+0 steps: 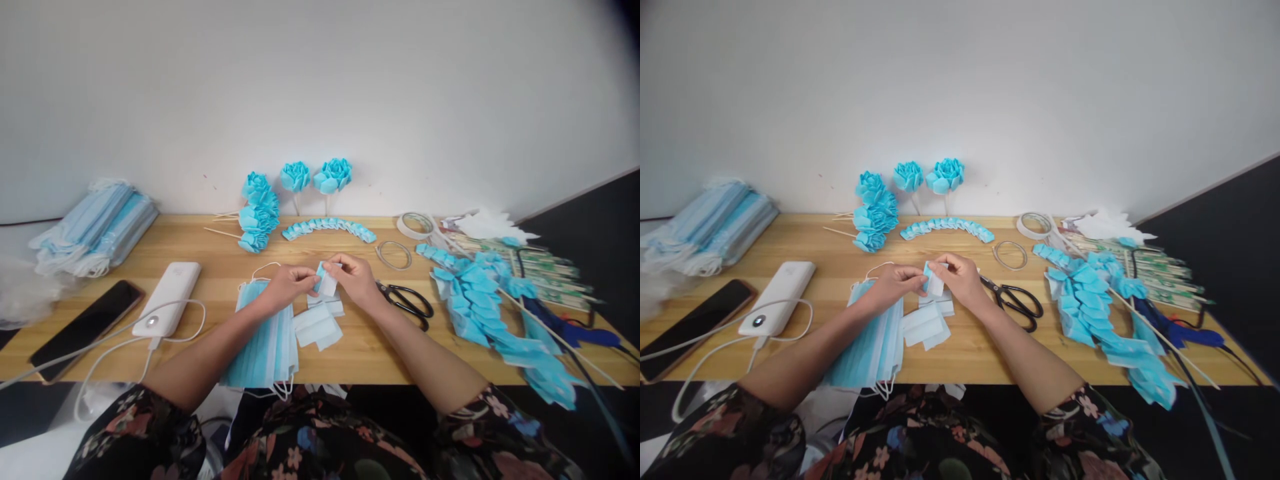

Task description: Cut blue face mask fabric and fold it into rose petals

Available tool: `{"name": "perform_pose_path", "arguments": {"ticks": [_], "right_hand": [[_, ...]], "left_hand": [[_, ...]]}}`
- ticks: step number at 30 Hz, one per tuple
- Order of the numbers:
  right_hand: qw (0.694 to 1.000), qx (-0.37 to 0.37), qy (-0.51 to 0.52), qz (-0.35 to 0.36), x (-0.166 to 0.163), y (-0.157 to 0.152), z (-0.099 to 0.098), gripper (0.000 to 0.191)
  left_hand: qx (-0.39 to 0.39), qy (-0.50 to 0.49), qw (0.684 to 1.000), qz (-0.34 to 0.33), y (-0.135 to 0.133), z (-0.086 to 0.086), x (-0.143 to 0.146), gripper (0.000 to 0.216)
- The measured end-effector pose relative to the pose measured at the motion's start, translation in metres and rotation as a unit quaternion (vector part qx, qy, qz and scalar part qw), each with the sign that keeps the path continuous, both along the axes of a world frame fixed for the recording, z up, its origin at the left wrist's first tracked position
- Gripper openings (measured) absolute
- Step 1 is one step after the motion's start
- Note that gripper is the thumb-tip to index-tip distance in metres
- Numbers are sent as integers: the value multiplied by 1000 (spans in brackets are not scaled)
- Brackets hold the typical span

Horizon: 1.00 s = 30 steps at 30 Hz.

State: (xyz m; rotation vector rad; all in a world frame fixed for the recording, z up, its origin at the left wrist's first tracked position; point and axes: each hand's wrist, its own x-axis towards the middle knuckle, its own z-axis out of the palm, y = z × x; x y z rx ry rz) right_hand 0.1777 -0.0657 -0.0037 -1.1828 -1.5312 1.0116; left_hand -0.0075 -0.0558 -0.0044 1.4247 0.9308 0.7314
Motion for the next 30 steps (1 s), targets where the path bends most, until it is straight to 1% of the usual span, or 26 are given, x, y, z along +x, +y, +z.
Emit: {"name": "perform_pose_path", "arguments": {"ticks": [7,10,14,18,25,28,30], "right_hand": [[1000,2,-5,-8,-1,0,1,33],[1000,-7,4,7,-1,0,1,31],[999,-5,-11,39,-1,0,1,28],[999,4,-36,27,-2,0,1,24],[998,32,-40,20,-4,-3,0,22],[997,59,-47,23,-2,-1,1,22],[996,79,-39,2,4,2,8,23]], "left_hand": [[-4,12,1000,-1,0,-2,-1,29],[-12,9,1000,7,-1,0,0,28],[2,23,1000,18,-3,2,1,26],[16,29,999,18,-2,-1,1,23],[25,-6,1000,8,0,-7,1,24],[17,-14,1000,13,-1,-3,1,28],[9,-13,999,30,-2,1,0,28]]}}
